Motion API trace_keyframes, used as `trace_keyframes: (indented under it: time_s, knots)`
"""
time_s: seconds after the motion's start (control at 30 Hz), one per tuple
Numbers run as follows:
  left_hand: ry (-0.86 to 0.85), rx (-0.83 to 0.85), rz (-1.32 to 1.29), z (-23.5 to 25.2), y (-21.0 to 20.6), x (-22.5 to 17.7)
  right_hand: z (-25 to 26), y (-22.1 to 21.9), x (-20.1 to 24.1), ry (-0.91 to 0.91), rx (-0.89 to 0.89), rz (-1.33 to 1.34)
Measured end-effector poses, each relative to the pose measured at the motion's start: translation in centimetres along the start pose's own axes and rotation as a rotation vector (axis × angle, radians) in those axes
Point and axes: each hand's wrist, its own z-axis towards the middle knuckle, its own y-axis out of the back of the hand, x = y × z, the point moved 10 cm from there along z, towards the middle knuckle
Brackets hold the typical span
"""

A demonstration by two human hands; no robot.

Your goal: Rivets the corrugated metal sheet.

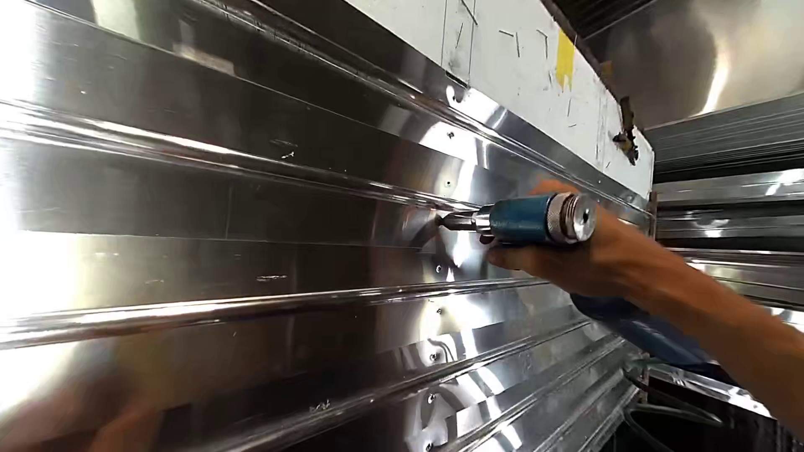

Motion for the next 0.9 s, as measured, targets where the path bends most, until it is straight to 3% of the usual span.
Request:
trace_keyframes:
  time_s: [0.07,0.13,0.17,0.23,0.33,0.47,0.57,0.7,0.9]
  knots:
    - [-0.026,-0.021,0.014,0.1,0.8,1.1,-0.8,-0.6,-1.0,0.005,-0.062,0.039]
    - [-0.049,-0.027,0.204,-0.5,2.0,0.9,-2.1,-1.3,-2.3,-0.134,-0.036,0.209]
    - [-0.070,-0.035,0.329,-0.8,2.2,-0.8,-3.9,-1.1,-1.6,-0.194,-0.045,0.289]
    - [-0.033,-0.051,0.357,-2.7,2.2,-4.6,-10.2,0.1,1.6,-0.143,-0.130,0.360]
    - [0.270,0.049,-0.074,-12.0,1.3,-5.8,-21.7,-1.5,3.6,0.047,-0.169,0.538]
    - [0.837,0.395,-0.848,-27.5,-4.1,-7.4,-33.2,-8.9,8.4,0.083,0.026,0.738]
    - [1.007,0.615,-1.090,-36.2,-6.3,-10.5,-38.5,-14.3,12.2,0.109,0.079,0.719]
    - [0.938,0.753,-0.984,-42.3,-7.0,-12.4,-43.1,-19.5,13.9,0.076,0.015,0.735]
    - [0.769,0.844,-0.601,-45.1,-6.6,-13.0,-47.3,-20.9,14.1,0.070,-0.179,0.668]
